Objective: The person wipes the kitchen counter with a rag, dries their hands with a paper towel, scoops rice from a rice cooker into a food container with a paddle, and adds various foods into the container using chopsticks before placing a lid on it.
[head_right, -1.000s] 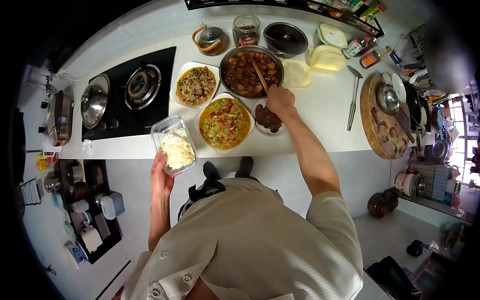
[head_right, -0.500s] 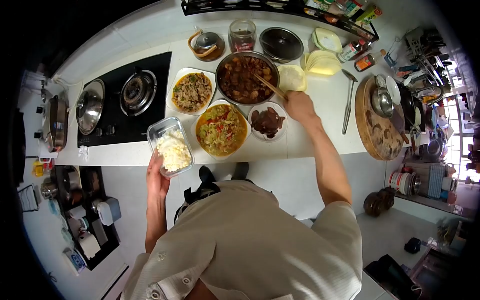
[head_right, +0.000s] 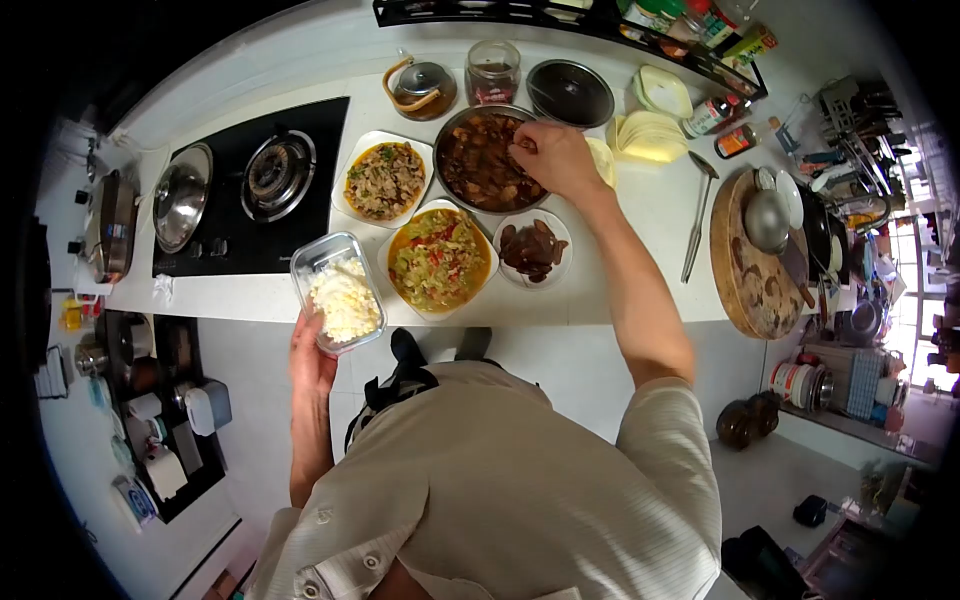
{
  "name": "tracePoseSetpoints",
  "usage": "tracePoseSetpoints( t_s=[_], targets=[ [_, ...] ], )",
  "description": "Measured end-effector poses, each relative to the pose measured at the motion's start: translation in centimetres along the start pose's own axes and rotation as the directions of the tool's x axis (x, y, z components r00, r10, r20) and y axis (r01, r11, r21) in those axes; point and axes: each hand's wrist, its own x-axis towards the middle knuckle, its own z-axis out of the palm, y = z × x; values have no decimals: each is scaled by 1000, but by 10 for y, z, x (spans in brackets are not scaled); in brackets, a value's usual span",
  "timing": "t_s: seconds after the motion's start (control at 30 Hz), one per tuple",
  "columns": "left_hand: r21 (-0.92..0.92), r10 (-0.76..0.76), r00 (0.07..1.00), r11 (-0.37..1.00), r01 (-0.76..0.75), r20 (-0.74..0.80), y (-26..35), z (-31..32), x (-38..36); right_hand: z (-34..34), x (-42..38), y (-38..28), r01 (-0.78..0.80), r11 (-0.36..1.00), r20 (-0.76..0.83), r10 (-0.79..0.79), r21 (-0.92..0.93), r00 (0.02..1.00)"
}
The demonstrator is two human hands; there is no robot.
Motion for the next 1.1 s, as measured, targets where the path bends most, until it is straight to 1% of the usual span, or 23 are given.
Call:
tracePoseSetpoints(
  t_s=[0.07,0.1,0.17,0.2,0.23,0.3,0.33,0.37,0.43,0.47,0.5,0.53,0.57,0.6,0.63,0.67,0.7,0.77,0.83,0.9,0.93,0.97,1.1],
  targets=[
    [-7,10,1000,1000,-10,-8,-3,3,-4,18,7,7,169,976,-161,-147,136,976],
    [-10,10,1000,1000,-10,-12,-4,4,-7,26,9,10,189,971,-158,-166,146,973],
    [-2,49,996,999,-50,-80,-8,5,-12,41,8,16,50,952,-150,-5,301,989],
    [-22,43,997,999,-45,-70,-8,8,-14,52,6,20,115,945,-219,-48,307,975],
    [-44,35,998,998,-38,-59,-8,10,-17,58,6,19,132,940,-214,-65,316,975],
    [-49,55,996,997,-59,-76,-11,9,-17,69,5,21,109,936,-243,-26,334,970],
    [-54,47,996,997,-51,-76,-12,9,-18,67,4,18,69,945,-199,-4,319,980],
    [-58,38,997,997,-43,-72,-13,8,-17,64,4,17,74,944,-199,-9,322,980],
    [-71,32,997,997,-37,-72,-15,5,-14,54,2,16,145,962,-275,-79,231,958],
    [-83,23,997,996,-28,-68,-15,3,-11,38,-2,5,97,960,-248,-30,261,968],
    [-86,28,997,996,-34,-67,-15,1,-8,37,-4,9,103,960,-251,-36,260,967],
    [-79,16,998,997,-21,-57,-15,-1,-5,34,-6,10,26,942,-267,68,335,961],
    [-72,4,999,997,-7,-47,-14,-3,-2,33,-9,10,-48,911,-274,173,409,946],
    [-77,6,999,997,-9,-46,-13,-5,1,32,-16,9,-177,821,-206,335,543,920],
    [-60,1,999,998,-3,-34,-12,-6,4,32,-20,3,-175,824,-206,330,540,921],
    [-44,-2,1000,999,1,-22,-10,-7,8,35,-23,-5,-181,648,-167,438,740,883],
    [-50,1,1000,999,-2,-22,-9,-9,11,39,-25,-13,-164,427,-99,529,889,843],
    [-55,-17,1000,998,17,-2,-7,-14,17,56,-28,-42,-178,268,-9,576,947,817],
    [-63,-24,1000,998,24,-1,-6,-19,22,82,-27,-60,-175,120,83,542,977,836],
    [-68,-33,999,997,33,-1,-3,-22,26,104,-21,-80,-209,91,126,552,974,824],
    [-69,-34,999,997,34,-5,-1,-24,28,115,-19,-87,-179,75,115,517,981,848],
    [-70,-34,999,997,33,-9,1,-26,30,123,-15,-97,-188,64,128,518,980,846],
    [-74,-34,999,997,33,-13,8,-30,32,143,-7,-122,-196,71,132,516,978,846]
  ],
)
